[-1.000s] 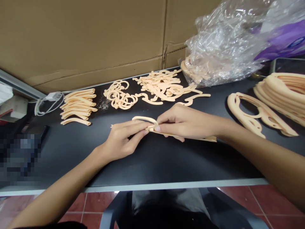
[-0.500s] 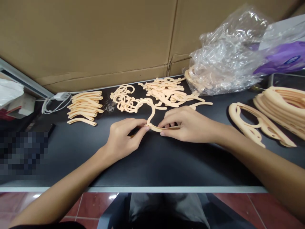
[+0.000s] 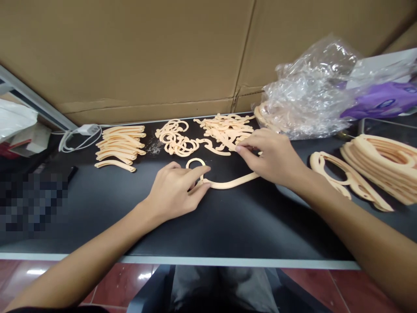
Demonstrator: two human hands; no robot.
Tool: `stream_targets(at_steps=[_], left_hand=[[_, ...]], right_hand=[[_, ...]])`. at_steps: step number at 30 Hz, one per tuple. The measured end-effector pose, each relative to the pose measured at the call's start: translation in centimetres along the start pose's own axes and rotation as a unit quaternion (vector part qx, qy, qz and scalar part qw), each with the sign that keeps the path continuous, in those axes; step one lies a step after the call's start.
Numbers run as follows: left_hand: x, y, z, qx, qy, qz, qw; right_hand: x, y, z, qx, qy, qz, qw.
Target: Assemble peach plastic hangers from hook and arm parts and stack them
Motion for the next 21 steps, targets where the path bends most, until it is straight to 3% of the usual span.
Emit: stream_targets(at_steps=[3,9,16,21], left_hand=[[0.6,-0.3,-0.1,-0.049,-0.045,-0.01,0.998],[0.9,-0.4,0.0,-0.081,-0.101,-0.032,0.991],[0.6,0.1,-0.1,-0.105,-0.091,-0.046,0.989],[0.6,0.3,-0.2,-0.098,-0.092,-0.054,0.989]], right_hand=[[0.1,-0.8,0.3,-0.007,0.025,-0.003,1.0],[-0.3,-2.3,1.0,-0.086,0.072,0.035,0.993],[-0.7,-1.7,0.8,-0.041,0.061,0.015,0.997],[-0.7,-2.2,0.9,-0.053,0.074,-0.007,0.996]])
Point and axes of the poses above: each hand's wrist, its own z-axis away from the middle knuckle, its own y-axis out of the back of the hand, x = y × z, the point moved 5 cm from there along -z, towards the middle knuckle, and after that the axes turned 13 degrees about -z, right-handed, at the moved point
